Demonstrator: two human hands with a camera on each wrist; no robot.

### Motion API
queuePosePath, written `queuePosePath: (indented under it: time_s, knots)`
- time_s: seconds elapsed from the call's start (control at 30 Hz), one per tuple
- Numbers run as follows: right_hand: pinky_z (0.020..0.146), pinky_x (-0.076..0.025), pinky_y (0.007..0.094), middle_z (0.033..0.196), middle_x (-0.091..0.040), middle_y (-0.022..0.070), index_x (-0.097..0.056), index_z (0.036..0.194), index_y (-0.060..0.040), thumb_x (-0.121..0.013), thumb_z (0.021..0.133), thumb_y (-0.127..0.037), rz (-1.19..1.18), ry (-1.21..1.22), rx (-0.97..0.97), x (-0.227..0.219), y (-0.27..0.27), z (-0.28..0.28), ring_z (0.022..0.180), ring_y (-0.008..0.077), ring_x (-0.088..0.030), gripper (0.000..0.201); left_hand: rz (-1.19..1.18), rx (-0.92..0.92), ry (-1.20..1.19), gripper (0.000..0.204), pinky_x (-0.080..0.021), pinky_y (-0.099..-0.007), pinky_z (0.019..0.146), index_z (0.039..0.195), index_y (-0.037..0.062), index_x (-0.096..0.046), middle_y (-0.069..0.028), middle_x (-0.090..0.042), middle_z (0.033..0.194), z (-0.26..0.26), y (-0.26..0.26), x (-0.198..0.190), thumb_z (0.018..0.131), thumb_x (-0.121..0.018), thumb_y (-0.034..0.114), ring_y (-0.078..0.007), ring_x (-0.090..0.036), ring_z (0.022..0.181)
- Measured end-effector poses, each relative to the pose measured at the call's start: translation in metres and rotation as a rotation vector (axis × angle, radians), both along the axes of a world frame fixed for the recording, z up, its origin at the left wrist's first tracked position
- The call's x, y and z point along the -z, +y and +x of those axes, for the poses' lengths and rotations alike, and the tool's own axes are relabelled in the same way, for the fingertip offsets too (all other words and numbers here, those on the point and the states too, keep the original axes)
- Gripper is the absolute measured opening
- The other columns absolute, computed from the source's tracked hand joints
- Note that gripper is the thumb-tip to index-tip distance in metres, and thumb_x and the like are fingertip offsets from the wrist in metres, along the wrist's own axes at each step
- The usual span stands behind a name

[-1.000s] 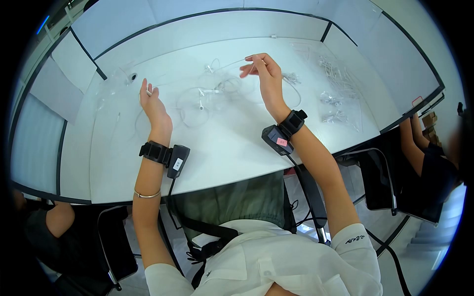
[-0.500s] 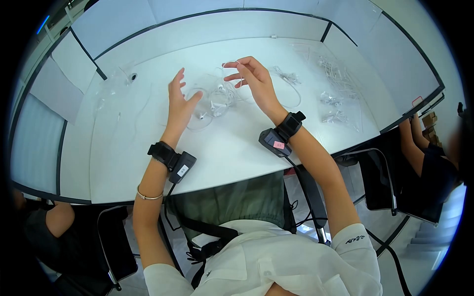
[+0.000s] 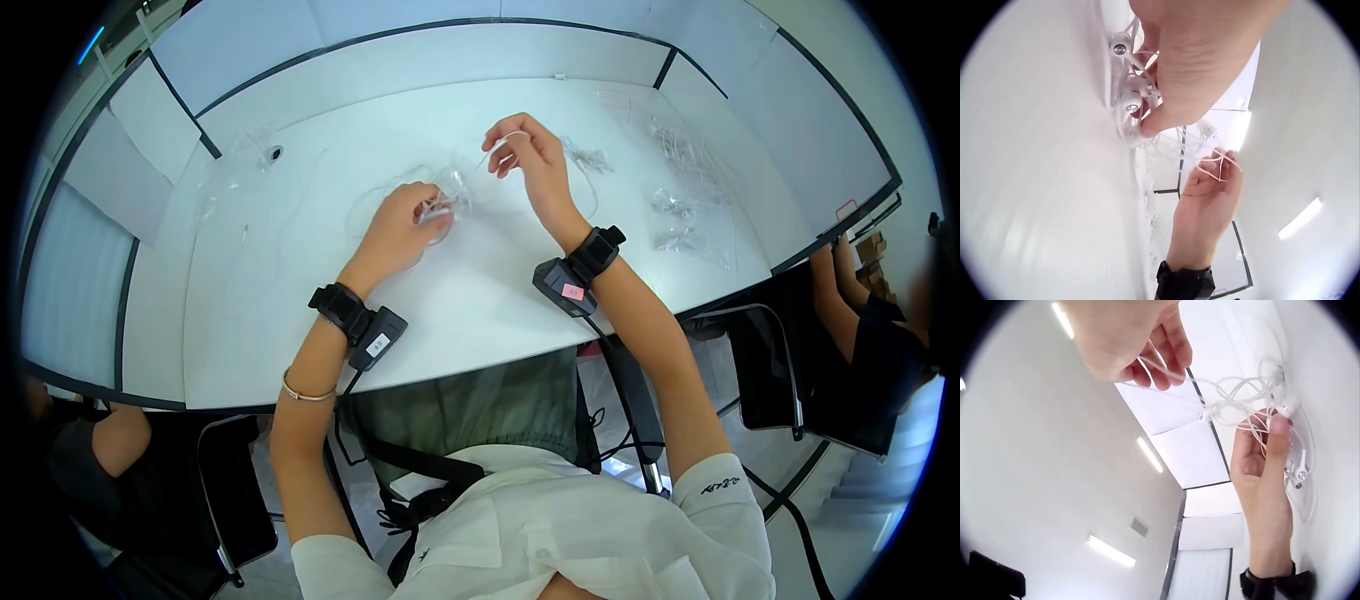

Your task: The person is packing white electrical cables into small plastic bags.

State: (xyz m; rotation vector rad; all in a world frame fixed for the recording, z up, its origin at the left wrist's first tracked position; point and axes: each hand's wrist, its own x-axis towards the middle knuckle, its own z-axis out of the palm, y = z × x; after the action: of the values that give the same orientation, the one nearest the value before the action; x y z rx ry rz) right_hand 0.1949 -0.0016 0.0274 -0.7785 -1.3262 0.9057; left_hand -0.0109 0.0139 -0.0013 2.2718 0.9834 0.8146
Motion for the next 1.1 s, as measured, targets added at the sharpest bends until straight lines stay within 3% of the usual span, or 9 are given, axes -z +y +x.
queuePosePath:
  time_s: [0.17, 0.37, 0.43, 0.5, 0.6, 0.7, 0.9, 1.03, 1.1]
  knots:
    - [0.046, -0.036, 0.0208, 0.066, -0.056, 0.0043, -0.053, 0.084, -0.0036, -0.041, 0.09, -0.017, -0.098, 0.113, 0.056, -0.008, -0.004, 0.0, 0.054, 0.0104, -0.056, 0.019, -0.186, -0.161, -0.346, 0.016, -0.041, -0.0247, 0.058, 0.089, -0.0012, -0.056, -0.0077, -0.06, 0.075, -0.008, 0.015, 0.003, 0.084, -0.054, 0.014, -0.011, -0.052, 0.062]
    - [0.044, -0.023, 0.0217, 0.056, -0.041, -0.0031, -0.055, 0.077, -0.0033, -0.047, 0.088, -0.022, -0.139, 0.112, -0.041, -0.005, 0.0, 0.001, 0.048, 0.0048, -0.036, 0.023, -0.024, -0.226, -0.436, 0.016, -0.043, -0.0239, 0.061, 0.097, -0.0005, -0.058, -0.0073, -0.06, 0.082, -0.004, 0.012, 0.003, 0.086, -0.052, 0.008, -0.0122, -0.052, 0.064]
    - [0.048, -0.031, 0.0226, 0.056, -0.043, -0.0017, -0.058, 0.081, -0.0037, -0.053, 0.084, -0.026, -0.191, -0.191, 0.03, -0.002, 0.002, 0.002, 0.051, 0.0071, -0.038, 0.023, 0.048, -0.239, -0.377, 0.019, -0.043, -0.0258, 0.071, 0.101, 0.0004, -0.06, -0.0074, -0.061, 0.088, -0.007, 0.011, -0.001, 0.085, -0.051, 0.008, -0.0147, -0.054, 0.075]
    - [0.056, -0.04, 0.0264, 0.062, -0.054, 0.0022, -0.06, 0.086, -0.0074, -0.057, 0.082, -0.031, -0.005, -0.536, 0.111, 0.013, 0.008, -0.002, 0.057, 0.0129, -0.051, 0.024, -0.026, -0.246, -0.451, 0.021, -0.042, -0.0269, 0.077, 0.102, 0.0012, -0.06, -0.0078, -0.062, 0.093, -0.011, 0.012, -0.002, 0.086, -0.048, 0.007, -0.0162, -0.055, 0.082]
    - [0.054, -0.041, 0.0241, 0.077, -0.059, 0.0011, -0.059, 0.096, -0.0101, -0.06, 0.081, -0.031, -0.155, -0.845, 0.006, 0.01, -0.003, -0.003, 0.056, 0.0098, -0.052, 0.026, -0.049, -0.235, -0.535, 0.024, -0.042, -0.0272, 0.08, 0.103, 0.0023, -0.06, -0.0077, -0.062, 0.098, -0.014, 0.016, 0.002, 0.086, -0.044, 0.006, -0.0172, -0.056, 0.088]
    - [0.069, -0.045, 0.0275, 0.092, -0.06, 0.0037, -0.053, 0.112, -0.0149, -0.064, 0.078, -0.036, -0.202, -0.875, -0.065, 0.0, -0.011, -0.009, 0.077, 0.0151, -0.058, 0.041, -0.019, -0.221, -0.542, 0.028, -0.041, -0.0286, 0.086, 0.102, 0.0029, -0.061, -0.0083, -0.06, 0.102, -0.012, 0.013, 0.0, 0.082, -0.042, 0.001, -0.0186, -0.056, 0.094]
    - [0.093, -0.038, 0.035, 0.113, -0.053, 0.0103, -0.05, 0.12, -0.011, -0.066, 0.077, -0.04, 0.018, -0.814, -0.292, 0.019, -0.006, -0.01, 0.111, 0.0215, -0.047, 0.054, 0.068, -0.05, -0.198, 0.031, -0.042, -0.0289, 0.086, 0.097, 0.0011, -0.061, -0.0089, -0.062, 0.096, -0.006, 0.005, -0.007, 0.068, -0.049, -0.006, -0.0192, -0.056, 0.092]
    - [0.084, -0.042, 0.0311, 0.089, -0.061, 0.008, -0.057, 0.108, -0.0054, -0.06, 0.083, -0.029, -0.115, -0.702, -0.321, 0.017, -0.006, -0.012, 0.088, 0.0169, -0.056, 0.034, 0.067, -0.011, -0.277, 0.024, -0.046, -0.0281, 0.072, 0.089, -0.0011, -0.061, -0.0094, -0.063, 0.081, -0.001, -0.001, -0.006, 0.07, -0.047, -0.005, -0.0178, -0.058, 0.077]
    - [0.066, -0.042, 0.0255, 0.069, -0.058, 0.0043, -0.06, 0.095, -0.0029, -0.053, 0.085, -0.017, -0.088, -0.635, -0.264, 0.015, -0.006, -0.014, 0.066, 0.0114, -0.053, 0.018, -0.087, -0.065, -0.355, 0.023, -0.046, -0.0259, 0.068, 0.087, -0.0025, -0.061, -0.0089, -0.062, 0.079, -0.002, -0.001, -0.006, 0.071, -0.044, -0.006, -0.0148, -0.057, 0.074]
